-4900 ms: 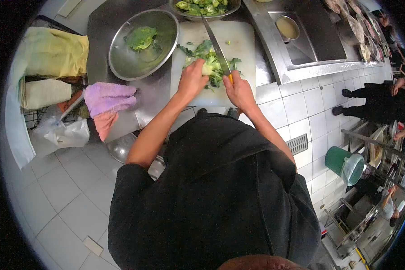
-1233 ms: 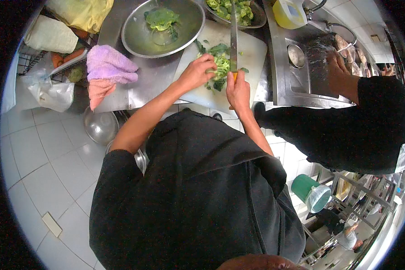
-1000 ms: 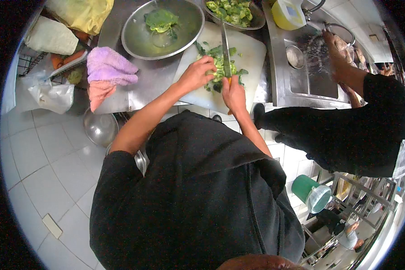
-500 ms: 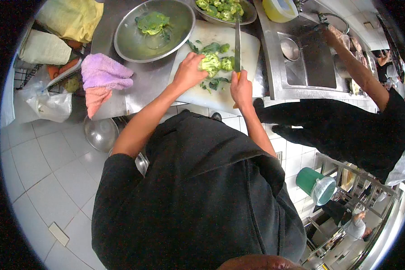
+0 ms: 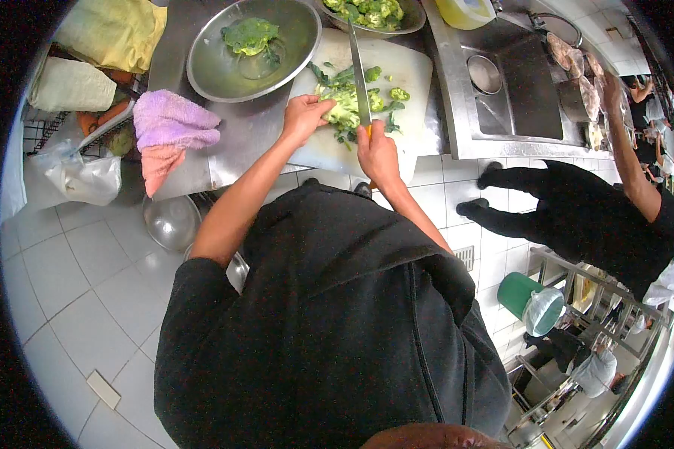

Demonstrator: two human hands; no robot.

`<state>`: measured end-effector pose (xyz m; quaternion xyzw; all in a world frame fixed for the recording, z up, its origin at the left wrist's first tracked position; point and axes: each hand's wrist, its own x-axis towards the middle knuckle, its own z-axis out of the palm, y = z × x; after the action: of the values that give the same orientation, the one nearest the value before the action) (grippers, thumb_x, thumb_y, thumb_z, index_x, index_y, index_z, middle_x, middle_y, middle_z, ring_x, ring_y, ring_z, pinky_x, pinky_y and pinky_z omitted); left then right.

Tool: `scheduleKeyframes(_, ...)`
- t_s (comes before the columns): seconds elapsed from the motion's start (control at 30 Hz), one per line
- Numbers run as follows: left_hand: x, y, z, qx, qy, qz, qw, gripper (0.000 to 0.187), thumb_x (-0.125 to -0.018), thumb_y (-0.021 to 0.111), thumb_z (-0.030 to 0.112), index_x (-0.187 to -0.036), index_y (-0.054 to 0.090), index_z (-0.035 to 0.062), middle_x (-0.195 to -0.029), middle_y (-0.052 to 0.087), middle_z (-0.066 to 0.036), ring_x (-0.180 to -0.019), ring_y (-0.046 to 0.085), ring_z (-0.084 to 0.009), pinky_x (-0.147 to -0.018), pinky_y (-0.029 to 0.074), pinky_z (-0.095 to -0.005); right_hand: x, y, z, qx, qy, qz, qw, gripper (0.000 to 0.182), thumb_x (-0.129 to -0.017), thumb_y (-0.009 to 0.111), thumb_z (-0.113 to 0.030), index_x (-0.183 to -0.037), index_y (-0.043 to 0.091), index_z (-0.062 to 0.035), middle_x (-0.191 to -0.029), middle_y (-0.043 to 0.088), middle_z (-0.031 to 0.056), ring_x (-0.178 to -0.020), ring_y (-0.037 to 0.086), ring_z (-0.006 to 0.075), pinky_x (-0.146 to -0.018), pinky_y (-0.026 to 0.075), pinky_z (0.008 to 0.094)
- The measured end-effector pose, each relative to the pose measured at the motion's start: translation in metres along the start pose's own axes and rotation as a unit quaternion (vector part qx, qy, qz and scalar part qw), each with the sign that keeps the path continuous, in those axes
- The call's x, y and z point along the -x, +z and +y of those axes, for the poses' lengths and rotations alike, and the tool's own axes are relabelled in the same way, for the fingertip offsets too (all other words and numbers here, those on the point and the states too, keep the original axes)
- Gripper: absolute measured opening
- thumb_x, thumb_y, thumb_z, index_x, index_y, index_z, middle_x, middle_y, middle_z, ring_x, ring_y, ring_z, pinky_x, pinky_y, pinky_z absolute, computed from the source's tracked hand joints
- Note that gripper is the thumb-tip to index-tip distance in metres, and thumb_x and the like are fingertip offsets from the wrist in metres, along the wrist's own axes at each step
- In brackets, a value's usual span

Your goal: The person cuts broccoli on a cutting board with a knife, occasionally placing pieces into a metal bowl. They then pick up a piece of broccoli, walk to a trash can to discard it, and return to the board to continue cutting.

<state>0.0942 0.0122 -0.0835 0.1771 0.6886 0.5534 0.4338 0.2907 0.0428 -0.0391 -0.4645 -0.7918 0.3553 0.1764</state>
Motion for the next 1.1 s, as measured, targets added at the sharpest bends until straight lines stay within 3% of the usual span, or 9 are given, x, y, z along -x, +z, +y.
scheduleKeyframes(0.17,0.006,0.002,0.007,0.01,0.034,-0.013,0.999,0.054,-0.083,0.079,0.021,-0.125,0.06,-0.0056,-0.098,0.071,-0.016,-0.079,0.069,-0.016,-0.063,0.061,-0.0293,-0.006,0.024,0.019,0.01,-0.018,0.016,1.0,0.027,-0.1,0.055,-0.027,-0.101,0.047,-0.0014,-0.067,0.062,0.0302,-0.065,0.061,0.0518,-0.058,0.046,0.059)
scheduleKeyframes(0.37,0.003,0.001,0.01,-0.015,0.023,-0.014,1.0,0.048,-0.084,0.078,0.022,-0.122,0.065,-0.0048,-0.096,0.072,-0.015,-0.076,0.07,-0.0156,-0.062,0.062,-0.0288,-0.006,0.007,-0.006,-0.001,-0.019,0.046,0.999,0.027,-0.1,0.053,-0.027,-0.102,0.045,-0.001,-0.07,0.063,0.0304,-0.067,0.062,0.0513,-0.061,0.047,0.0605)
scheduleKeyframes(0.67,-0.007,0.002,0.012,-0.069,0.047,-0.029,0.996,0.046,-0.084,0.077,0.025,-0.116,0.069,-0.0064,-0.094,0.074,-0.015,-0.07,0.071,-0.0151,-0.06,0.061,-0.0283,-0.017,0.021,0.013,0.113,-0.028,-0.001,0.993,0.023,-0.1,0.052,-0.027,-0.102,0.047,-0.0043,-0.07,0.064,0.0278,-0.067,0.062,0.0501,-0.061,0.048,0.0596)
scheduleKeyframes(0.77,-0.009,0.003,0.012,-0.124,0.074,-0.015,0.989,0.044,-0.083,0.077,0.025,-0.112,0.07,-0.0065,-0.091,0.075,-0.015,-0.065,0.071,-0.0148,-0.059,0.06,-0.0279,-0.024,0.014,0.022,0.172,-0.104,-0.009,0.979,0.024,-0.1,0.051,-0.029,-0.101,0.048,-0.0046,-0.069,0.064,0.0259,-0.064,0.063,0.0472,-0.059,0.049,0.0579)
scheduleKeyframes(0.87,0.0,0.006,0.029,-0.139,0.066,-0.029,0.988,0.044,-0.083,0.076,0.026,-0.113,0.07,-0.0061,-0.089,0.075,-0.015,-0.064,0.071,-0.0152,-0.059,0.059,-0.0279,-0.029,0.004,0.032,0.194,-0.111,-0.032,0.974,0.026,-0.1,0.051,-0.031,-0.1,0.048,-0.0045,-0.07,0.064,0.0255,-0.065,0.064,0.0458,-0.059,0.049,0.0566)
scheduleKeyframes(0.97,-0.006,0.006,0.025,-0.146,0.064,-0.022,0.987,0.041,-0.087,0.075,0.024,-0.112,0.07,-0.0075,-0.094,0.074,-0.012,-0.074,0.071,-0.0146,-0.061,0.061,-0.0287,-0.027,-0.001,0.036,0.157,-0.067,-0.003,0.985,0.028,-0.1,0.049,-0.031,-0.1,0.049,-0.003,-0.072,0.064,0.0282,-0.068,0.063,0.049,-0.063,0.049,0.0591)
scheduleKeyframes(1.07,-0.015,0.0,0.01,-0.026,0.031,-0.006,0.999,0.038,-0.085,0.074,0.028,-0.106,0.073,-0.0033,-0.083,0.075,-0.014,-0.057,0.07,-0.0194,-0.06,0.058,-0.0315,-0.031,-0.01,0.042,0.118,-0.011,0.015,0.993,0.03,-0.1,0.048,-0.032,-0.102,0.05,-0.0019,-0.074,0.064,0.0306,-0.071,0.063,0.0515,-0.065,0.048,0.0609)
scheduleKeyframes(1.1,-0.012,-0.002,0.018,-0.088,0.019,-0.007,0.996,0.037,-0.085,0.074,0.026,-0.109,0.072,-0.0013,-0.089,0.074,-0.016,-0.063,0.071,-0.0222,-0.065,0.059,-0.0337,-0.032,-0.013,0.042,0.103,0.009,0.021,0.994,0.031,-0.1,0.048,-0.032,-0.103,0.05,-0.0015,-0.075,0.064,0.0314,-0.072,0.063,0.0523,-0.066,0.048,0.0615)
